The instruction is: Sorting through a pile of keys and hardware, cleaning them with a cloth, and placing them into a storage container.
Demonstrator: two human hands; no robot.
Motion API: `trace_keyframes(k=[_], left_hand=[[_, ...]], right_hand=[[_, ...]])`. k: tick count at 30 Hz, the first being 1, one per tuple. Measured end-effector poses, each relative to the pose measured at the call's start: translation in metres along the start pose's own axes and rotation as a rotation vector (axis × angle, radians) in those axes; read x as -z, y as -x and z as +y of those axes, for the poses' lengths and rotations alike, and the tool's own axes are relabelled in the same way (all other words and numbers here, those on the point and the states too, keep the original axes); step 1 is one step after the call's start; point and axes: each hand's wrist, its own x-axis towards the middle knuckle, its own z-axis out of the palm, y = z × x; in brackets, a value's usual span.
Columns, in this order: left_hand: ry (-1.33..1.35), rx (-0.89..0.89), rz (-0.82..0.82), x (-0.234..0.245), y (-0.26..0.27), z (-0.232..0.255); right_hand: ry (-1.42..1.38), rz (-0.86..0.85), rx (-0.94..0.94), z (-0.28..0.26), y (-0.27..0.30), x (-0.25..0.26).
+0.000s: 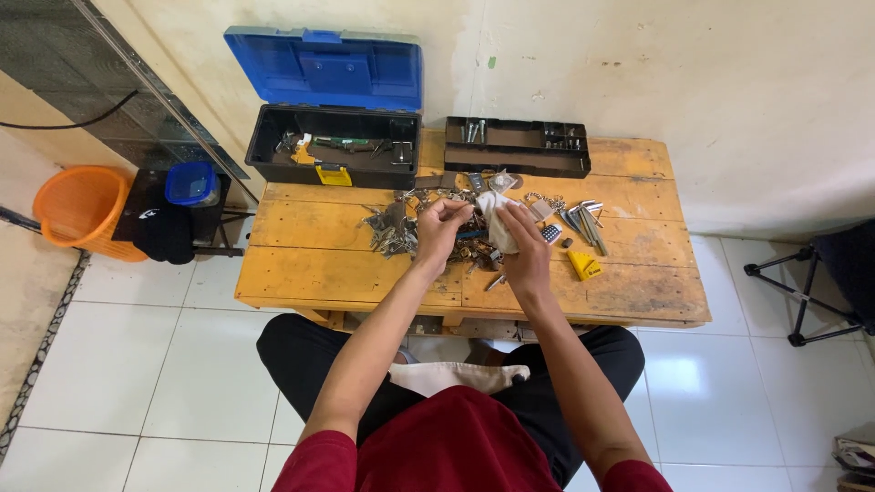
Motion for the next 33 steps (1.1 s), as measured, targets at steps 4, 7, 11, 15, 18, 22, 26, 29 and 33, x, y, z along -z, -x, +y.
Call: trace_keyframes(k=[4, 7, 11, 15, 18, 22, 26, 29, 33], left_hand=[[-0.004, -0.011, 0.005, 0.004, 0.001, 0.001], [-0.004, 0.005, 0.046, 0.000, 0.000, -0.002], [0.002, 0.039, 0.035, -0.005, -0.002, -0.010], [0.024, 0.075, 0.043, -0.004, 0.004, -0.002], [0.040, 0.085, 0.037, -0.003, 0.003, -0.004], [0.028, 0.092, 0.025, -0.007, 0.003, -0.001], [0.039, 0.088, 0.027, -0.008, 0.008, 0.008], [0.043, 0.076, 0.022, -0.004, 0.009, 0.006], [0.004, 0.049, 0.024, -0.008, 0.003, -0.006]], right_hand=[[-0.003, -0.001, -0.016, 0.001, -0.002, 0.006], [0.002, 0.003, -0.004, -0.005, -0.004, 0.010], [0.020, 0.002, 0.020, -0.001, 0.000, 0.002], [0.042, -0.007, 0.014, 0.015, 0.005, -0.002], [0.047, 0.012, 0.014, 0.021, 0.002, 0.000], [0.053, 0.012, 0.035, 0.008, 0.002, 0.003], [0.068, 0.000, 0.052, 0.010, 0.003, 0.000], [0.051, 0.008, 0.036, 0.014, 0.002, 0.003], [0.067, 0.019, 0.042, 0.013, 0.001, 0.004]])
